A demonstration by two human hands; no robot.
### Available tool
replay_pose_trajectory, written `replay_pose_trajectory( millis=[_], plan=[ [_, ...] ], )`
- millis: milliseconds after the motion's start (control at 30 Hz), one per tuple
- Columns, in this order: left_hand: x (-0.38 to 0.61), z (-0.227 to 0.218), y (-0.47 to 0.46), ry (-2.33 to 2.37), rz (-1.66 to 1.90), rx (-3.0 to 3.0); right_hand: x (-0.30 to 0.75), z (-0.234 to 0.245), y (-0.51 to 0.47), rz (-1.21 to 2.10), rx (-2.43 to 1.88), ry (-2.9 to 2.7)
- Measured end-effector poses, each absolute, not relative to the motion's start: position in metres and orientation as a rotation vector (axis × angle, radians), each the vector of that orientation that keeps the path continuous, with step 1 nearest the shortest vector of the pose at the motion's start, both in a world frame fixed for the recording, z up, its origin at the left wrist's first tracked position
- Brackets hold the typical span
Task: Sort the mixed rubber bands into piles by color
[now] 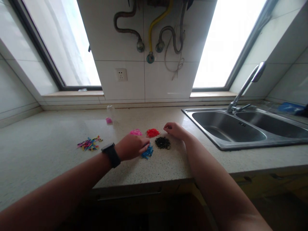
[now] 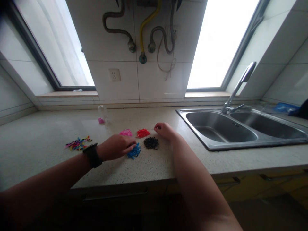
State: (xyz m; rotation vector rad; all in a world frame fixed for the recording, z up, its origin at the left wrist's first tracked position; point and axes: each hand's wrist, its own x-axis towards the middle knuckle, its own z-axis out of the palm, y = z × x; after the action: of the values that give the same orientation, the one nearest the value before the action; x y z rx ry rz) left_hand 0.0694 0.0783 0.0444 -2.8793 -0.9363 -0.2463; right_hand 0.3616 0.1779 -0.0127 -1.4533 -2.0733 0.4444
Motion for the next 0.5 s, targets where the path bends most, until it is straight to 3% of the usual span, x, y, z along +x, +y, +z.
replay_pose_trajectory(
  millis=[267,500],
  plan=[
    [0.016,0.017,0.023,-0.644,-0.262,-2.96,0.36,-0.008,0.172,0.387,-1.465,-2.1],
    [-0.005,0.002,0.015,-0.823,-0.344,-3.037,0.36,-0.008,0.17,0.414,-1.454,-2.11]
  ],
)
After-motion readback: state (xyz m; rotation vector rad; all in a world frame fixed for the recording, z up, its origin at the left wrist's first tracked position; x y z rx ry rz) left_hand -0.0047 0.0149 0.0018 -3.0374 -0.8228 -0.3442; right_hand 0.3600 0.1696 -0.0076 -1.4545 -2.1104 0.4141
